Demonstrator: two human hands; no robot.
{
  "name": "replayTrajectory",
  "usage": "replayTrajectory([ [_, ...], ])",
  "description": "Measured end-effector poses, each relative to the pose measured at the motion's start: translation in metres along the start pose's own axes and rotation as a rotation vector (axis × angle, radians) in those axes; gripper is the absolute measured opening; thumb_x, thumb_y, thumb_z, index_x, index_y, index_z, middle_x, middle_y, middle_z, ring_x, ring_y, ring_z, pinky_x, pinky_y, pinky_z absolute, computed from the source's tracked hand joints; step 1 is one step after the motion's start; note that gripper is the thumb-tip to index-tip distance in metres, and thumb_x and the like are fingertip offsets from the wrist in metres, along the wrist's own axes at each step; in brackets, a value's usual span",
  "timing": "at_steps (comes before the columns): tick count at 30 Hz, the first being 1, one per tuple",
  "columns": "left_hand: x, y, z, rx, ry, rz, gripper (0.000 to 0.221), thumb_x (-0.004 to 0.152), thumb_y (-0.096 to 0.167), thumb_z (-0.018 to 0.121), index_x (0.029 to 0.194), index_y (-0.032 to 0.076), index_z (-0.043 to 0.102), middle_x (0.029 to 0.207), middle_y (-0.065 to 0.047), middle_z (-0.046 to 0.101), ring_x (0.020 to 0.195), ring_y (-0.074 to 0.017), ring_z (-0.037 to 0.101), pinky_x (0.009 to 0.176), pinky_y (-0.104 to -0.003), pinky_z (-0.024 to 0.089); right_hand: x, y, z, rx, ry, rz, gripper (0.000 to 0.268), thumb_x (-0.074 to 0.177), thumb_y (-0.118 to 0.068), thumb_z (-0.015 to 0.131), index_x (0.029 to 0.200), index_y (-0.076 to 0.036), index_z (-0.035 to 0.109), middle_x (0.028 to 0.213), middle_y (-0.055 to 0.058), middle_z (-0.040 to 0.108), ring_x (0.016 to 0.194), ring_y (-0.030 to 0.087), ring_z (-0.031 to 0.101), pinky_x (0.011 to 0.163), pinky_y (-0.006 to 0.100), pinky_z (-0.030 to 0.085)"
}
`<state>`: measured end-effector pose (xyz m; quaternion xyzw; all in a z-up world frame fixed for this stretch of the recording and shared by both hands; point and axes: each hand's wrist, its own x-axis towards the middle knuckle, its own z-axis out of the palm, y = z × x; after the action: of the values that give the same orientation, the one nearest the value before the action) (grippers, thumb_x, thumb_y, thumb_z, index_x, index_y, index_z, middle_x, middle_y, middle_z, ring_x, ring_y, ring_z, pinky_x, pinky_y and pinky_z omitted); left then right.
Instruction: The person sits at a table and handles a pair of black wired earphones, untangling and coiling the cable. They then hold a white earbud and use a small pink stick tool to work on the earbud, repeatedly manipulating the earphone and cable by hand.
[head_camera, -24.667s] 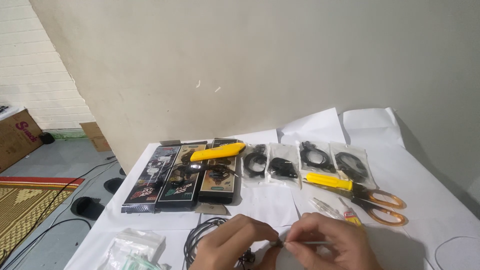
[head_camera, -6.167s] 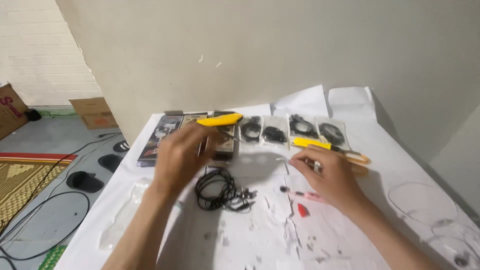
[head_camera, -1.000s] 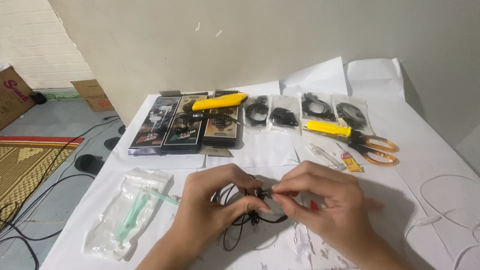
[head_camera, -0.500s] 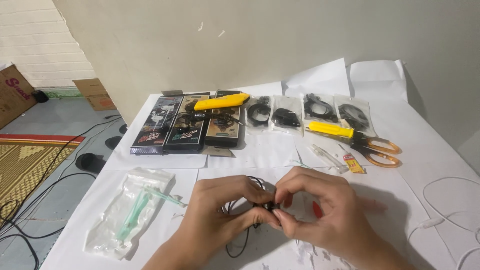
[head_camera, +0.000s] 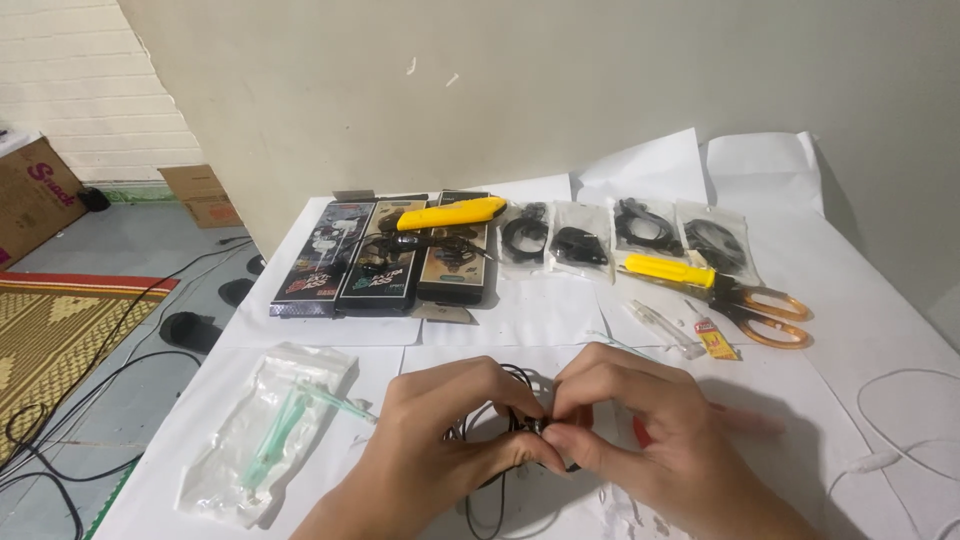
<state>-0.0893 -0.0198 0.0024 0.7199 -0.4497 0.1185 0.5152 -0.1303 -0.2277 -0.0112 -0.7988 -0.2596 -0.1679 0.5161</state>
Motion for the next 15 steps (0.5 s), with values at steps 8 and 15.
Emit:
replayTrajectory([
  [8,0.002,-0.004,0.000,-0.059,0.017,-0.041,0.024,0.072,0.025,0.086,0.081,0.009,0.070,0.075,-0.004,0.081,0.060,-0.0124,0.072,0.053,-0.023,0.056,0.000,0.003,-0.008,-0.081,-0.024,-0.025,0.028,0.065,0.001,0.081,0.088,-0.012,0.075,0.084,0.000,0.079,0.074,0.012,0.072,0.069,0.030,0.055],
  [15,0.008,-0.005,-0.004,-0.108,0.164,0.004,0.023,0.079,0.010,0.078,0.101,0.006,0.071,0.096,-0.009,0.077,0.087,-0.0183,0.074,0.083,-0.031,0.063,-0.001,0.019,-0.018,-0.006,0.178,0.072,0.024,0.082,-0.012,0.073,0.105,-0.007,0.073,0.088,0.008,0.080,0.070,0.014,0.075,0.062,0.026,0.066],
])
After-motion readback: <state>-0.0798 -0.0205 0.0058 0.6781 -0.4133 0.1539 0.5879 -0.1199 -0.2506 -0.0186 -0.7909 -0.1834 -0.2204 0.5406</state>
